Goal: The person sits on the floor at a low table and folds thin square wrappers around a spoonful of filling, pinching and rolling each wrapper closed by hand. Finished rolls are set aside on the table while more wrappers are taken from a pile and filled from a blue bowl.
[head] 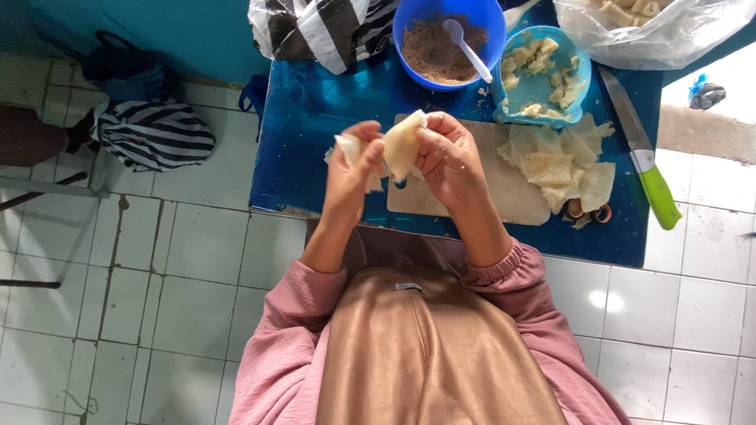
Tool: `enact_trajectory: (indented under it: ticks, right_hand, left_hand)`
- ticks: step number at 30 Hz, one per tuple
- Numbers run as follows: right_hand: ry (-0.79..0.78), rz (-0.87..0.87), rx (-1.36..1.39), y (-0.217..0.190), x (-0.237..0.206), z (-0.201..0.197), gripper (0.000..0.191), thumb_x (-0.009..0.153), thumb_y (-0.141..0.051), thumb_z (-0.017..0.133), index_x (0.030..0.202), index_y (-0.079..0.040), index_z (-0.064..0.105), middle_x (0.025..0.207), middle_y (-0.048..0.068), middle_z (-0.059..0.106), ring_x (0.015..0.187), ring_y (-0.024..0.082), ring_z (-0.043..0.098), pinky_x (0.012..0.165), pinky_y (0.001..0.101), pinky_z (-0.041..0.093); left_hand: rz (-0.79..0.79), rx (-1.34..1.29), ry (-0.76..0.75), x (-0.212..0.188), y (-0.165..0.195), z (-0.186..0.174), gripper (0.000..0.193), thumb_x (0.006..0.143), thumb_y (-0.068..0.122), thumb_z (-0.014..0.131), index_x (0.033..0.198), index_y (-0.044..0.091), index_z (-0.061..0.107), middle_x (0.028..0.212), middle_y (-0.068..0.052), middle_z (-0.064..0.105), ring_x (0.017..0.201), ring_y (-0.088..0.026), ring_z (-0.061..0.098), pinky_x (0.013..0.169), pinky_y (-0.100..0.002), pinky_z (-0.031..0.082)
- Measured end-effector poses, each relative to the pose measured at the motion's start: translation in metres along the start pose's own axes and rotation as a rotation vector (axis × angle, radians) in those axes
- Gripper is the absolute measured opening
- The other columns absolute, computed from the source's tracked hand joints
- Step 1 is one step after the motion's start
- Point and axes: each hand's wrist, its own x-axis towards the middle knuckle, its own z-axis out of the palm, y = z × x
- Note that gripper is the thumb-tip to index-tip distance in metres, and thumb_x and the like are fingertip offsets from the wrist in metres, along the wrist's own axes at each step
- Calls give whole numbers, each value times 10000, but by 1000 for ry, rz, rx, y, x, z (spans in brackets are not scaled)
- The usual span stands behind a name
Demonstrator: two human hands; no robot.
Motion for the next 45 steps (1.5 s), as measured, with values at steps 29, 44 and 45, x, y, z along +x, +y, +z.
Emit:
enact_trajectory:
  ticks: [29,44,45]
  right_hand:
    - [-37,-34,51,-10,-26,3,88,963,-49,666,999,9,612,1119,202,694,990,245,684,902,347,556]
    - [334,-193,-784,0,-93,-33,136,981,30,706,1116,23,711,991,110,731,870,116,682,790,259,550]
    - [391,-282,-985,1,-91,-29,127,990,36,722,1116,18,714,966,92,726,867,100,673,781,249,541]
  left_hand:
    - [-100,-802,-125,2,-2,-12,246,1113,189,513,1231,23,652,1022,-91,690,930,-180,689,825,-302,564]
    - [-76,766,-289,-43,24,34,225,949,266,747,972,53,677,752,-97,702,661,-179,695,579,-315,519]
    - [0,851,-258,-39,22,36,237,958,285,737,971,55,682,756,-122,708,662,-232,727,590,-338,530]
